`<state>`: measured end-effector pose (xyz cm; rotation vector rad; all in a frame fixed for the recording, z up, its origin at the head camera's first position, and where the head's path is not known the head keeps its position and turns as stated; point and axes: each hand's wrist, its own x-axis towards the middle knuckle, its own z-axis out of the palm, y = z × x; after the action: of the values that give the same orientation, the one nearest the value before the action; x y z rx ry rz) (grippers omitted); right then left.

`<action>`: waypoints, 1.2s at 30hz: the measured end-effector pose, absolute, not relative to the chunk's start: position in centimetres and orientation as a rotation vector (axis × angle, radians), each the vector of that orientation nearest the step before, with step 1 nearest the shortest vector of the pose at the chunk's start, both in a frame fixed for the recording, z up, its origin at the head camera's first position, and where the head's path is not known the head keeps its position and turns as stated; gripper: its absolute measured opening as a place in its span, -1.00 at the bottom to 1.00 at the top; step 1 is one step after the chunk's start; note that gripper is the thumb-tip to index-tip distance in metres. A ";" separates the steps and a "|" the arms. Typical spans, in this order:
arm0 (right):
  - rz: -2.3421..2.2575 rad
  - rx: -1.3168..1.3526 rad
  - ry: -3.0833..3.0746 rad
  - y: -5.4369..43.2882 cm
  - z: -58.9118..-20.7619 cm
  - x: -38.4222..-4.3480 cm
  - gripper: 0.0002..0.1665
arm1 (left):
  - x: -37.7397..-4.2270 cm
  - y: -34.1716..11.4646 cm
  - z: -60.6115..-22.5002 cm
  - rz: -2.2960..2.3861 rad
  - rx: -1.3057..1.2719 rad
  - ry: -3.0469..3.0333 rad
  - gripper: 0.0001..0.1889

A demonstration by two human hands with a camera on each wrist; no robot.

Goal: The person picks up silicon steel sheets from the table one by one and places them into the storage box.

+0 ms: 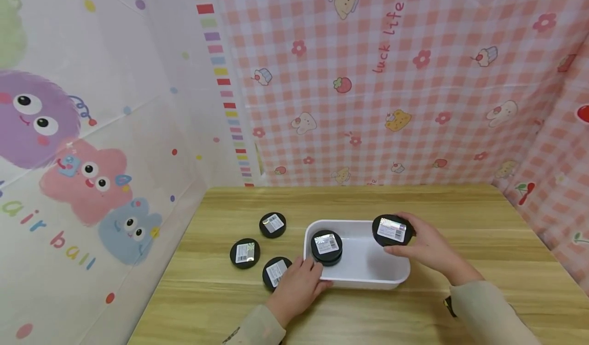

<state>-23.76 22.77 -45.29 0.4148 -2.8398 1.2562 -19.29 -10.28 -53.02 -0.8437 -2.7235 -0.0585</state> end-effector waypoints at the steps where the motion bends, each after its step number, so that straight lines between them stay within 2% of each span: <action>1: 1.257 0.417 -2.843 22.7 -45.3 -23.8 0.09 | -19.3 -10.3 -53.0 -0.054 -0.844 -2.725 -0.60; 8: 1.213 0.458 -2.838 21.8 -45.4 -24.3 0.05 | -19.2 -10.1 -52.9 -0.047 -0.838 -2.772 -0.59; 36: 1.230 0.556 -2.844 18.1 -44.4 -26.3 0.09 | -19.4 -10.2 -52.8 -0.068 -0.837 -2.795 -0.58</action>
<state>-26.28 18.06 -44.44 0.5562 -2.8443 1.2297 -19.37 -10.19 -52.80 -0.8365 -2.7951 -0.0683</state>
